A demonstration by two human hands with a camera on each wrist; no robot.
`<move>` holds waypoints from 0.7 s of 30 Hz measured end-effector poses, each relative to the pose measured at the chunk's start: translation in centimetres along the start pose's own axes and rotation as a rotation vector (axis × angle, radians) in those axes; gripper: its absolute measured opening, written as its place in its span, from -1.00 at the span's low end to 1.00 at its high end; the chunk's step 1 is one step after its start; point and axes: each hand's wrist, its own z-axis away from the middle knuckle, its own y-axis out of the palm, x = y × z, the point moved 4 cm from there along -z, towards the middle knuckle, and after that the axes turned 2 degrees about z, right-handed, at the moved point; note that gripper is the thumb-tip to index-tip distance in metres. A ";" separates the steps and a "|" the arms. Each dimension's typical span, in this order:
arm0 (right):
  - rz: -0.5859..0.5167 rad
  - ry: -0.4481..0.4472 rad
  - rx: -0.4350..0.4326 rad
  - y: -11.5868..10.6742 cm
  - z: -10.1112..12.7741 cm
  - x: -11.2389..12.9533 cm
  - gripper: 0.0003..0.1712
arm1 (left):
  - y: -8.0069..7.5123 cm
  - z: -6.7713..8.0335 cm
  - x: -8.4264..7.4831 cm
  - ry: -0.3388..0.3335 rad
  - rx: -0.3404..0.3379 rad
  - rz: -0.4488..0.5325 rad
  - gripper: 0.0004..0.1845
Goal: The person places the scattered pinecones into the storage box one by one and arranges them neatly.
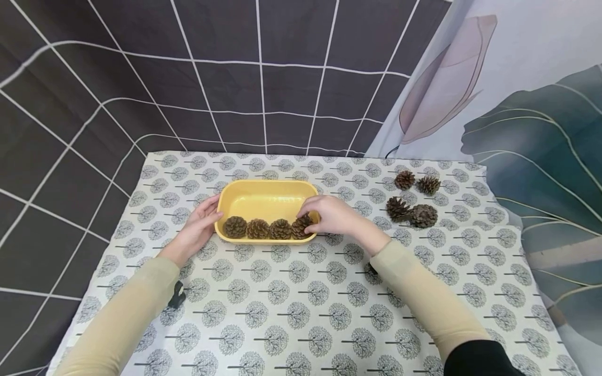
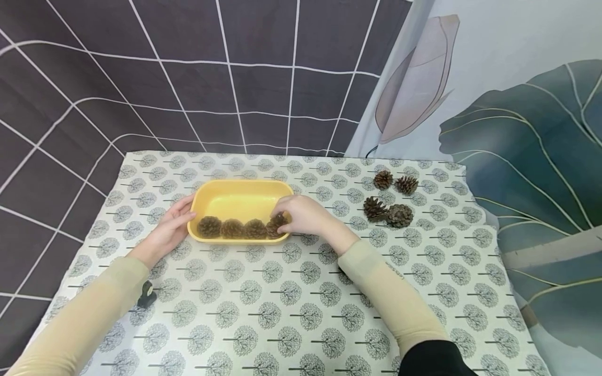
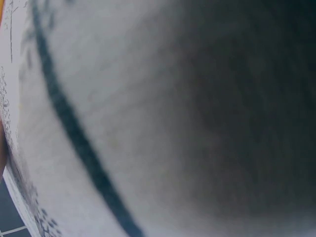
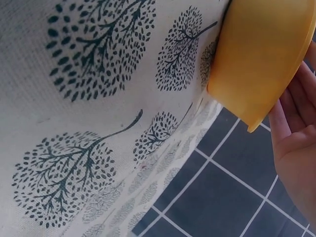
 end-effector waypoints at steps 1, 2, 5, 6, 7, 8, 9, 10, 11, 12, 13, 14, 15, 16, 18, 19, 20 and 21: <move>-0.007 0.001 -0.001 0.0 0.1 0.0 -0.60 | 0.0 0.0 0.0 0.001 0.002 -0.001 -0.24; -0.013 0.003 -0.003 -0.1 0.1 0.0 -0.60 | 0.0 0.0 0.0 0.001 0.004 -0.002 -0.24; -0.018 0.006 -0.008 -0.1 0.2 0.0 -0.61 | 0.1 0.0 0.0 0.004 0.003 -0.001 -0.24; -0.018 0.008 -0.009 0.0 0.2 0.0 -0.61 | 0.1 0.0 0.0 0.005 0.002 -0.001 -0.24; -0.018 0.010 -0.011 0.0 0.2 0.0 -0.61 | 0.1 0.0 0.0 0.005 0.002 -0.001 -0.24; -0.017 0.012 -0.013 0.0 0.2 0.0 -0.61 | 0.1 0.0 0.0 0.006 0.003 -0.001 -0.24; -0.016 0.014 -0.015 0.0 0.2 0.0 -0.61 | 0.1 0.0 0.0 0.007 0.003 -0.001 -0.25; -0.016 0.017 -0.017 0.0 0.3 0.0 -0.60 | 0.0 0.0 0.1 0.007 0.003 -0.002 -0.25; -0.019 0.019 -0.018 -0.1 0.3 0.0 -0.60 | 0.0 0.0 0.1 0.007 0.005 -0.003 -0.25; -0.022 0.020 -0.021 -0.1 0.3 0.0 -0.60 | 0.0 0.0 0.1 0.008 0.006 -0.004 -0.25; -0.025 0.020 -0.023 -0.1 0.3 0.0 -0.60 | 0.0 0.0 0.1 0.008 0.007 -0.006 -0.25; -0.029 0.021 -0.024 -0.1 0.3 0.1 -0.60 | 0.0 0.0 0.1 0.009 0.008 -0.006 -0.25; -0.032 0.023 -0.027 -0.2 0.4 0.1 -0.60 | 0.0 0.0 0.1 0.009 0.008 -0.007 -0.25; -0.040 0.026 -0.031 -0.2 0.4 0.1 -0.60 | 0.0 0.0 0.1 0.009 0.008 -0.007 -0.25; -0.058 0.034 -0.043 -0.3 0.5 0.0 -0.59 | 0.0 0.0 0.1 0.008 0.007 -0.009 -0.24; -0.069 0.040 -0.050 -0.4 0.6 0.0 -0.59 | 0.0 0.0 0.1 0.008 0.008 -0.012 -0.24; -0.079 0.043 -0.061 -0.5 0.6 -0.1 -0.59 | 0.0 0.0 0.1 0.008 0.007 -0.011 -0.24; -0.087 0.046 -0.073 -0.6 0.7 -0.2 -0.59 | 0.0 0.0 0.1 0.008 0.005 -0.012 -0.24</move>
